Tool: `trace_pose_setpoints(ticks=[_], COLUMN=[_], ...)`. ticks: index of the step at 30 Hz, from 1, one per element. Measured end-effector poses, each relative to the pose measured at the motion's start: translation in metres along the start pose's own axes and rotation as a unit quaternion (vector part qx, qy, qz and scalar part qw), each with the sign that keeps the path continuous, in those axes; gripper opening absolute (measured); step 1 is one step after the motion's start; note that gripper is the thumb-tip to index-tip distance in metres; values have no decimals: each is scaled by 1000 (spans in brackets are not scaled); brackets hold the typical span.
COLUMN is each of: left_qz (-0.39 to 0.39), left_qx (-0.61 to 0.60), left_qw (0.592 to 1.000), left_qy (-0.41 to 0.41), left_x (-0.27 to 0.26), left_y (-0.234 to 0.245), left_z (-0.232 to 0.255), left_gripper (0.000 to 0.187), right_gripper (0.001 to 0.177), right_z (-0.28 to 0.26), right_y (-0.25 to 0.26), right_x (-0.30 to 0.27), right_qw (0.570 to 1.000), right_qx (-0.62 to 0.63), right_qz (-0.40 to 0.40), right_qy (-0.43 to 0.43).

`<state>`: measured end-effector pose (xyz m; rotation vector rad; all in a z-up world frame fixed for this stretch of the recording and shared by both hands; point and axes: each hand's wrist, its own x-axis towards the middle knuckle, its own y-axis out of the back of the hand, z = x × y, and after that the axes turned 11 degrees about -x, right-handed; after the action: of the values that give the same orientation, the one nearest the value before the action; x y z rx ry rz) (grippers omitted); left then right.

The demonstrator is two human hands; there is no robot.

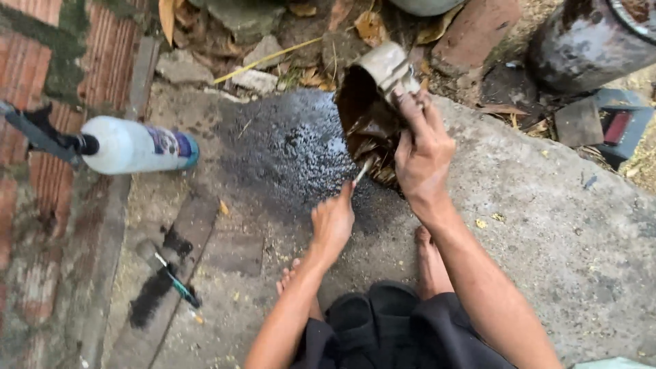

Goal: Cleaning a motorcycle engine crankcase using a spray bottle and a brush to remove grease and grime.

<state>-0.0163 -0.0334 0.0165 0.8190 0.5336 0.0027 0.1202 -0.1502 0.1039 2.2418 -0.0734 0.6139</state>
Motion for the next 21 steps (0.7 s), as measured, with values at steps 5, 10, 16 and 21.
trace_pose_setpoints(ticks=[5, 10, 16, 21], left_qz=[13, 65, 231, 194], left_qx=[89, 197, 262, 249], left_qw=[995, 970, 906, 915], left_qy=[-38, -125, -240, -250], left_x=[12, 9, 37, 25], left_y=[-5, 18, 9, 16], left_z=[-34, -34, -50, -82], left_gripper=[45, 53, 50, 49], right_gripper=[37, 40, 37, 34], right_z=[19, 16, 13, 7], right_y=[2, 2, -3, -2], right_x=[-10, -6, 0, 6], right_qw=[1000, 999, 998, 998], right_qx=[11, 16, 60, 53], right_qz=[16, 26, 3, 18], right_qy=[-20, -24, -14, -31])
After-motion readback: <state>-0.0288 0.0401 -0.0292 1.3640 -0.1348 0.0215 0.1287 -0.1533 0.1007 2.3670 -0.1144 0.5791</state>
